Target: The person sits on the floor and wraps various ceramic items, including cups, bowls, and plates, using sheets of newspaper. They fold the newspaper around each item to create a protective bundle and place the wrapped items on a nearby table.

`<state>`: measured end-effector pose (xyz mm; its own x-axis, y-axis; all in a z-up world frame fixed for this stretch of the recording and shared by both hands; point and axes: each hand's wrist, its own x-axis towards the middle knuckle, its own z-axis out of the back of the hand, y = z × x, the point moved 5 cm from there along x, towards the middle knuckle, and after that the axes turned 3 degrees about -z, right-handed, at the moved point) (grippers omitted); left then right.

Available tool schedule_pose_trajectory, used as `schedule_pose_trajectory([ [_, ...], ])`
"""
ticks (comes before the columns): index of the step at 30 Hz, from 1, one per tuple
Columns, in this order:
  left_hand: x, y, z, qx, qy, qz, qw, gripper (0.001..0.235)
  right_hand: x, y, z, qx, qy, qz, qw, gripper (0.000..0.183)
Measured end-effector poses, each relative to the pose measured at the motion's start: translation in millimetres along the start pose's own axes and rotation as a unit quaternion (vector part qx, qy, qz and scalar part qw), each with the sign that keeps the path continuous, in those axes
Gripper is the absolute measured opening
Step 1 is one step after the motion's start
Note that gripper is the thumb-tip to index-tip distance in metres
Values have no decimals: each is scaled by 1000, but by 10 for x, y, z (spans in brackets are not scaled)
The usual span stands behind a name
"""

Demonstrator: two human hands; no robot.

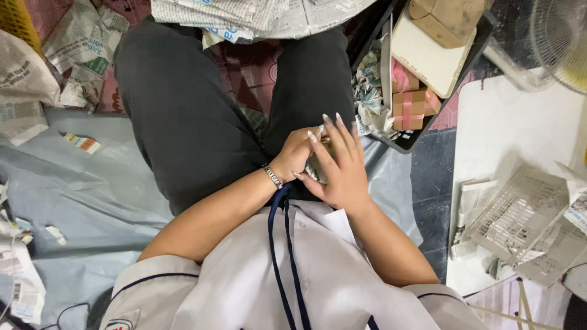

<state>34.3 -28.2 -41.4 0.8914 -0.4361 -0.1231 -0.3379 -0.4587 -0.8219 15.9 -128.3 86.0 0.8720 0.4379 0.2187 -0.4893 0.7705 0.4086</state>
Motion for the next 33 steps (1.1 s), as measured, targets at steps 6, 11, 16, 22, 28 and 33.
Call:
schedule_pose_trajectory([
  [6,164,64,153,-205,-47,-77,975,61,-169,-196,-91,75,45,-20,996,77],
  [11,113,-91,66,-118,-72,-38,990,64,-404,-406,-189,174,-108,-128,970,50],
  [16,-77,-491,-307,165,-58,-145,974,55,-450,-467,-384,449,-195,-268,830,46],
  [22,-74,-908,-372,219,-96,-228,944,53,-199,-228,-365,579,-250,-296,717,44],
  [28,111,-1315,-236,331,-74,-295,893,69,260,-203,-357,707,-241,-339,572,41],
  [33,144,-1394,-95,319,-169,-288,887,61,458,-181,-412,709,-151,-354,591,51],
])
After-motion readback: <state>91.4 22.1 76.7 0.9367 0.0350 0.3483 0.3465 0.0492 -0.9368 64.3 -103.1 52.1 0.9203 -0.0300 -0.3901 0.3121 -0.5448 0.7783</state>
